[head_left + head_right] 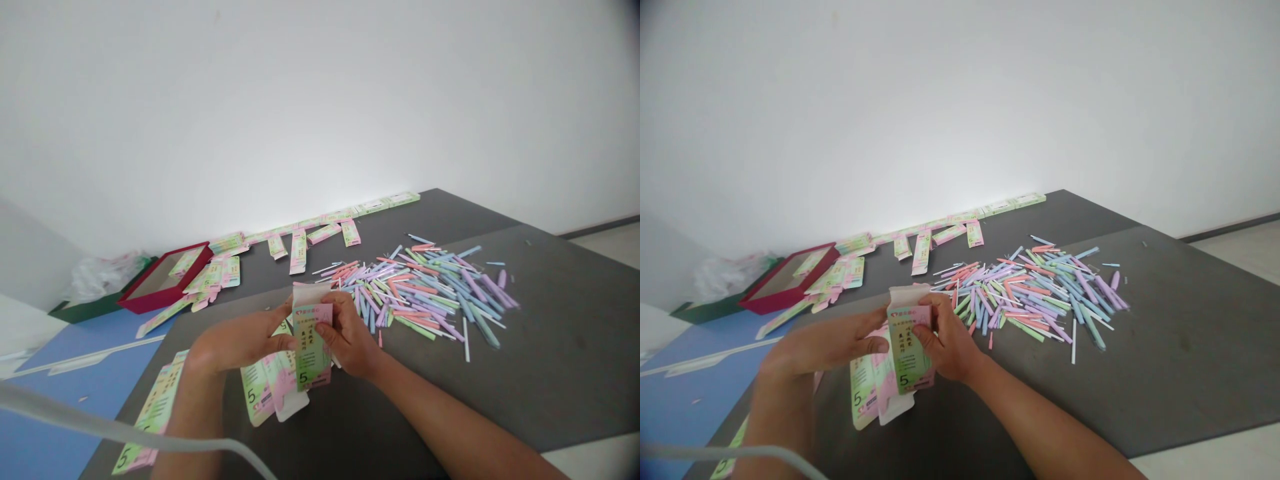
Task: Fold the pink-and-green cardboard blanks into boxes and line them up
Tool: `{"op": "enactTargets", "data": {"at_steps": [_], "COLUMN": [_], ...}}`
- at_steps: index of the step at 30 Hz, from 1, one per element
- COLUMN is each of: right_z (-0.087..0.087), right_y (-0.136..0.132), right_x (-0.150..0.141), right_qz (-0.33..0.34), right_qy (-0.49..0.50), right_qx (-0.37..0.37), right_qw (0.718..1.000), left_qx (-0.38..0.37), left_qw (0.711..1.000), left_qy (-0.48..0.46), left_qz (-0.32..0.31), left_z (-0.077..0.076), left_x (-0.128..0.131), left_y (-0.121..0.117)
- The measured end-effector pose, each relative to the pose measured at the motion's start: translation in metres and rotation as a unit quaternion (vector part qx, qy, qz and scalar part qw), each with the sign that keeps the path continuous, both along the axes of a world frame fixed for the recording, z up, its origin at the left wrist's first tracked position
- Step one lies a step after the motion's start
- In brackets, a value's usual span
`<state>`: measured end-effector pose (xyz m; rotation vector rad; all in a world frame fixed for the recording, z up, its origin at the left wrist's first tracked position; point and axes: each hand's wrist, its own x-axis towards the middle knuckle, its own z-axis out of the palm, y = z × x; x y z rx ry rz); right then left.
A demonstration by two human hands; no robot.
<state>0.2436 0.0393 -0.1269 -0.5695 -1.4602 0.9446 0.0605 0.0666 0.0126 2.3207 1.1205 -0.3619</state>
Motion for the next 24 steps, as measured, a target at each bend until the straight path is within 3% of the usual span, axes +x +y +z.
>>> {"op": "enactTargets", "data": {"at_steps": [8, 13, 19, 24], "right_z": [-0.003, -0.006, 0.004, 0.005], "right_y": [0.006, 0.008, 0.000, -0.004], "right_x": [0.001, 0.005, 0.012, 0.011], "right_qz": [0.029, -0.002, -0.039, -0.063], "right_qy": [-0.003, -0.040, -0.136, -0.147], "right_qx": [-0.018, -0.010, 0.085, 0.124], "right_qw": [0.999, 0.999, 0.986, 0.979], "left_qx": [0.003, 0.020, 0.001, -0.004], "left_qw": [0.999, 0.999, 0.998, 0.992], "left_qy": [-0.044, -0.019, 0.036, 0.102], "left_qz": [0.001, 0.024, 0.057, 0.068], "left_z": [0.010, 0.012, 0.008, 0.010], "left_x": [-0.017, -0.018, -0.013, -0.004], "left_y": [-0.027, -0.042, -0.046, -0.048]}}
